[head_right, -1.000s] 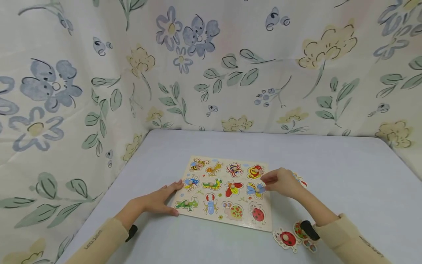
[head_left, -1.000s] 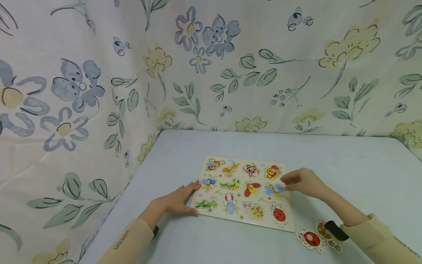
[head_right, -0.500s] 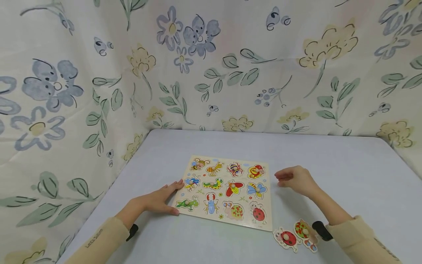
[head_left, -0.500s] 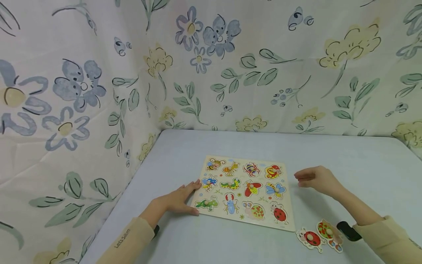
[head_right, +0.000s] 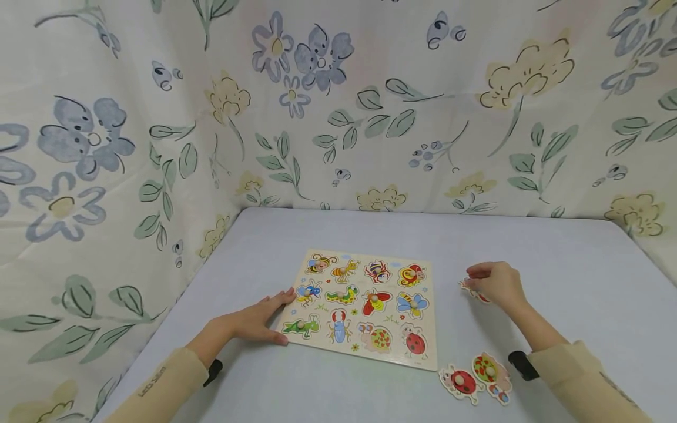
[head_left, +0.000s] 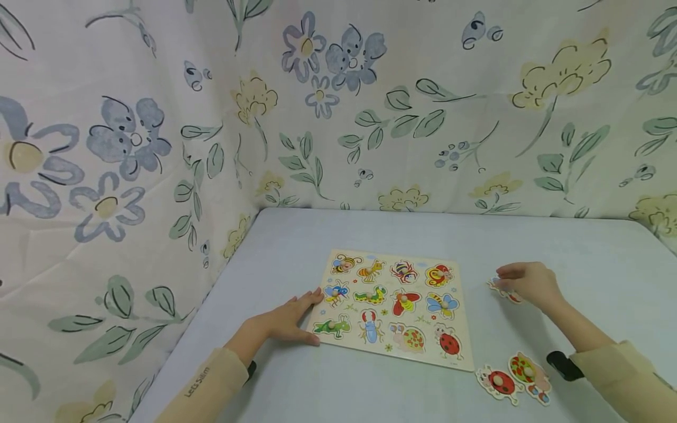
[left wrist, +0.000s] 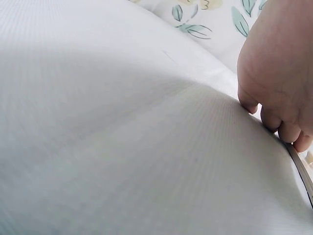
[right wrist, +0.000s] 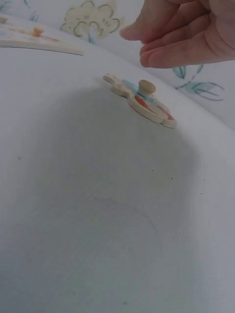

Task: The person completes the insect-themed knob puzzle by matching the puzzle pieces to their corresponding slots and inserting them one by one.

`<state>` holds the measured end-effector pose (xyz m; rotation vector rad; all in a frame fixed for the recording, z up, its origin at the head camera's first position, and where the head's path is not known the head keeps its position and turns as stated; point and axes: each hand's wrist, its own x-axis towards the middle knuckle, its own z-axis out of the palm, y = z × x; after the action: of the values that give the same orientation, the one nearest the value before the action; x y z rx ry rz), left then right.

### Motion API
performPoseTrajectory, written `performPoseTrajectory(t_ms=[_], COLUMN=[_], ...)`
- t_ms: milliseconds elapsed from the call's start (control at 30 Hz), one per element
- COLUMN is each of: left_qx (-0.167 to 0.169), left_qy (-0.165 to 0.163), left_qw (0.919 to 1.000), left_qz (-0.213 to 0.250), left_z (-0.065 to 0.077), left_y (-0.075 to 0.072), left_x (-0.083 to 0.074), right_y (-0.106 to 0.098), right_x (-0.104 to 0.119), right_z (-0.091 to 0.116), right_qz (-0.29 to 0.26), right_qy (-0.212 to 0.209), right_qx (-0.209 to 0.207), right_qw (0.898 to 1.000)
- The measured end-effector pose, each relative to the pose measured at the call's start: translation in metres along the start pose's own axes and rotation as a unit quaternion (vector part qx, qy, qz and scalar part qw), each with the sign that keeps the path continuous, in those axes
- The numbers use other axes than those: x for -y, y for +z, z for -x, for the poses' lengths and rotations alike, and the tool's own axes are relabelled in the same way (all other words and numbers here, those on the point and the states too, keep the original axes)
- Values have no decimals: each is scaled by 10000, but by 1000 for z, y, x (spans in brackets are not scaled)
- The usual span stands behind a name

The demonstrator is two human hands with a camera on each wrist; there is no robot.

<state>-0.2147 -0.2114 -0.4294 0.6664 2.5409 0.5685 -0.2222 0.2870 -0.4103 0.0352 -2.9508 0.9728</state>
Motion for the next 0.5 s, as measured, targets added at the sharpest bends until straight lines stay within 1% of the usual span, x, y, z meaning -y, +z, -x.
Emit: performPoseTrajectory(t_ms=[100, 233, 367, 500], left_qx=[-14, -28, -19, -27], left_qy=[11, -1, -20, -36], left_qw=[10000, 10000, 10000, 10000], left_qz=[17, 9, -13, -23], left_z=[0, 1, 1, 2], left_y=[0, 0, 0, 0], left_x=[0, -1, -2, -2], right_y=[-2, -5, -5, -5], right_x=[-4, -9, -13, -15], right_z=[-1, -3, -5, -6], right_qz=[23, 215, 296, 286], right_qy=[110, 104, 265, 406], right_qx=[-15, -41, 19, 166], right_qw=[9999, 9997, 9992, 9986])
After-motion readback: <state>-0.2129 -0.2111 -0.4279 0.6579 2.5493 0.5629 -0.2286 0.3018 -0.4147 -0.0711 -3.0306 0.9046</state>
